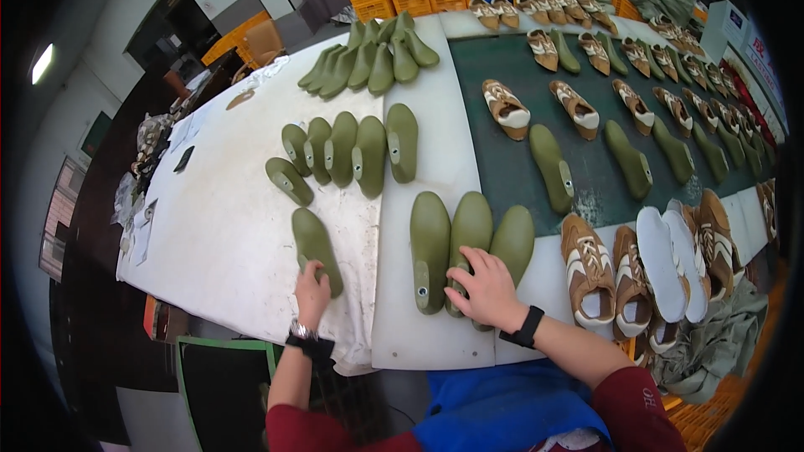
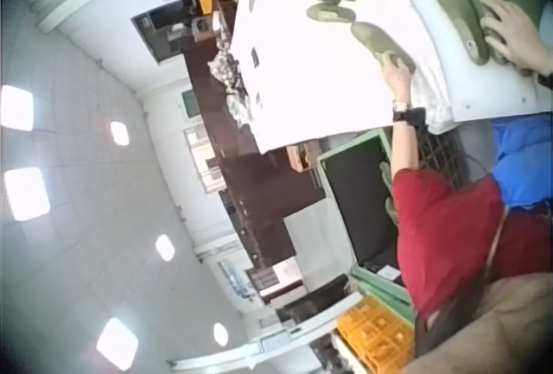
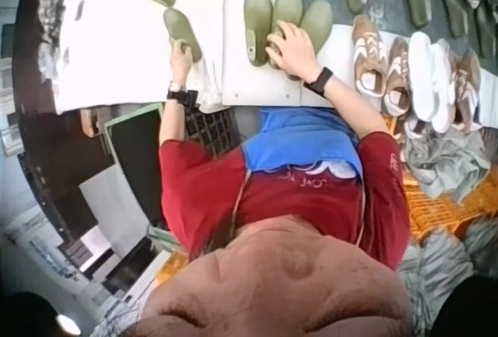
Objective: Pairing shoe uppers with lasts and organizing them on an assembly line.
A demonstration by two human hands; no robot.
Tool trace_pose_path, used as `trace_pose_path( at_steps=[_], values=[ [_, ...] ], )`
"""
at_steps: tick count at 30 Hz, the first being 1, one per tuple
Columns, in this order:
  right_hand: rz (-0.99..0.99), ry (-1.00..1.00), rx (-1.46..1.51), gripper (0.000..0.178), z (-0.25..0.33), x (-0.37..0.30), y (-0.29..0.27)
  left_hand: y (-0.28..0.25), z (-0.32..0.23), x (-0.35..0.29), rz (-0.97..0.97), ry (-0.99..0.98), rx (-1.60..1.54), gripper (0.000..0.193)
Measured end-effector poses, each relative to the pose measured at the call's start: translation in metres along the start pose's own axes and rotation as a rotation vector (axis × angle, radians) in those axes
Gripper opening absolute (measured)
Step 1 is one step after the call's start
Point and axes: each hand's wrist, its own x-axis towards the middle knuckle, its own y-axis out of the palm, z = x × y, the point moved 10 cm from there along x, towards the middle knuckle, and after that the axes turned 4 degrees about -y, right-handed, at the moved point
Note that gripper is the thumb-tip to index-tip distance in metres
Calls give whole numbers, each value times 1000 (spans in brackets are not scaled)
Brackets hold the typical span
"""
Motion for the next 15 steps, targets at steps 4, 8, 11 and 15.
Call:
trace_pose_path(
  at_steps=[4, 8, 11, 15],
  values=[
    [-7, 0, -17, 24, -1, 1, 2, -1, -86, -74, 182, 108, -154, 27],
    [-17, 6, -23, 25, 0, 3, 4, 22, -138, -96, 408, 201, -236, 38],
    [-15, 35, -35, 24, -5, 2, 3, 38, -148, -79, 510, 330, -304, 53],
    [10, 61, -44, 24, -8, 0, 2, 57, -84, 29, 542, 66, -438, 70]
  ],
)
